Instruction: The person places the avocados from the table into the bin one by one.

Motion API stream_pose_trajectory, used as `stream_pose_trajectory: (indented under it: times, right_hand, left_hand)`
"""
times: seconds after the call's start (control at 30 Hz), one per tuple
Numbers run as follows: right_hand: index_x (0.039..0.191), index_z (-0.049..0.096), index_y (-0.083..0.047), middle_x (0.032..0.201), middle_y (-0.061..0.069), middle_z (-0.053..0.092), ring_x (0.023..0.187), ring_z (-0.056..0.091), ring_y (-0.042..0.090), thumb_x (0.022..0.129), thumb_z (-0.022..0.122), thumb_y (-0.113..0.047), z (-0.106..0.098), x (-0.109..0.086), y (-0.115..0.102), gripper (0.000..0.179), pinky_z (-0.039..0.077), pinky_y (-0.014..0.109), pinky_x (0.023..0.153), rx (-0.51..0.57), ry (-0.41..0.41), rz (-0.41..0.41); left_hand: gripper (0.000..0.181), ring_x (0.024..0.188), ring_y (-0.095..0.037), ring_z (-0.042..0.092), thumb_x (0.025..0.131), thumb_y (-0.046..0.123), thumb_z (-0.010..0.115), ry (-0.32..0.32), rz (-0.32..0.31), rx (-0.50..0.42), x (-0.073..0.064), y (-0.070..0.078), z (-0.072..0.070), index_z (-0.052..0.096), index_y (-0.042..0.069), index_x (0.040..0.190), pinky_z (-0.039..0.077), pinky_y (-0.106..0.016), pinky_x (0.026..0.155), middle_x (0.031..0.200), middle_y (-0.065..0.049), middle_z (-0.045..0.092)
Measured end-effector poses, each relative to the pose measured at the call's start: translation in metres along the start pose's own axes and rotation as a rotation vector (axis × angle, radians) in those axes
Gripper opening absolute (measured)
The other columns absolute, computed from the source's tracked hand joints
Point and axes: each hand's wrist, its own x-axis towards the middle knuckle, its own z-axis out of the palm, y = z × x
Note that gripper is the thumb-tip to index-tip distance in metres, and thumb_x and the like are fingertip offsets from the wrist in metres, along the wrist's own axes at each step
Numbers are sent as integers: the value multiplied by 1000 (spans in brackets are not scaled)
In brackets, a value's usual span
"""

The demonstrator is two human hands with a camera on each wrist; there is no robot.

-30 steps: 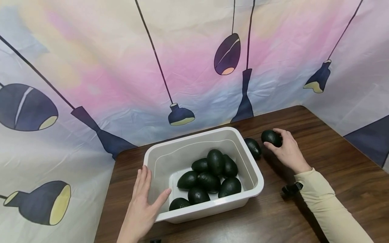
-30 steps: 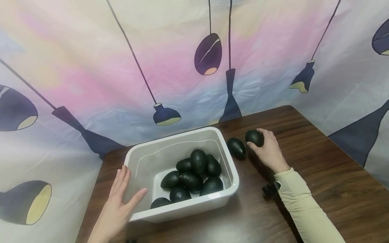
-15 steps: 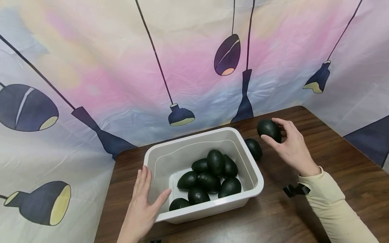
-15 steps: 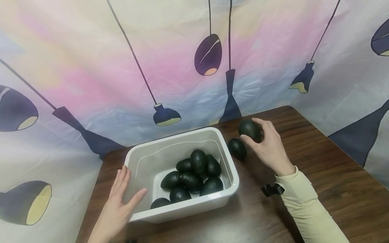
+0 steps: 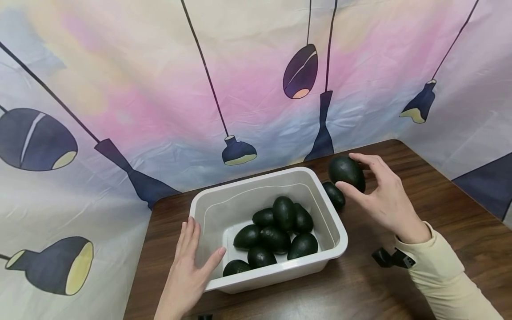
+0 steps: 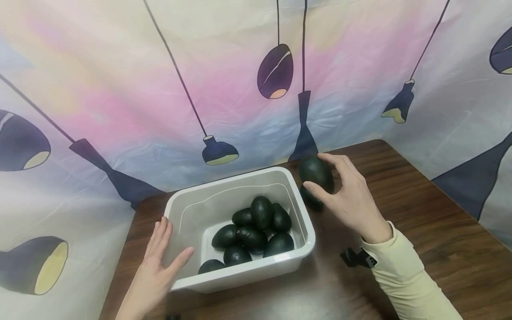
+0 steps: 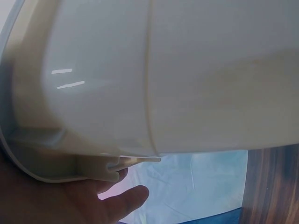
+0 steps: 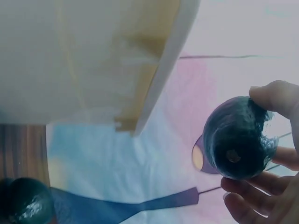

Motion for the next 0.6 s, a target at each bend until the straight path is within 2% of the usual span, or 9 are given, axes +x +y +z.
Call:
stream_pose_trajectory:
  times: [0.27, 0.33, 0.5, 0.6]
  right_hand:
    - [131, 53, -14, 123, -4, 55, 94, 55, 9, 70, 85, -16, 4, -1, -20, 69, 44, 15, 77, 46, -49, -156]
    - [128, 54, -8, 121, 1, 56, 94, 56, 10, 68, 85, -10, 4, -1, -35, 68, 45, 15, 77, 64, -60, -196]
    - [129, 53, -8, 120, 2, 55, 98, 55, 12, 67, 85, -8, 8, -4, -43, 70, 46, 15, 77, 109, -115, -253]
    - [132, 51, -13, 124, -3, 52, 102, 51, 11, 70, 84, -14, 12, -6, -38, 71, 45, 15, 75, 110, -155, -262]
  left_hand:
    - [93, 142, -15, -6, 85, 61, 57, -9, -13, 17, 1, 0, -1, 18, 7, 150, 14, -56, 108, 157, 4, 0]
    - [93, 142, -16, -6, 85, 60, 57, -6, -10, 10, 0, 0, -1, 19, 7, 150, 14, -56, 108, 157, 4, 0]
    - [91, 142, -16, -6, 85, 57, 59, 1, 0, -8, 0, 0, 0, 20, 7, 150, 14, -57, 108, 157, 4, 1]
    - [92, 142, -16, -6, 85, 57, 59, -2, -4, -8, 0, 0, 0, 20, 7, 150, 14, -57, 107, 157, 4, 1]
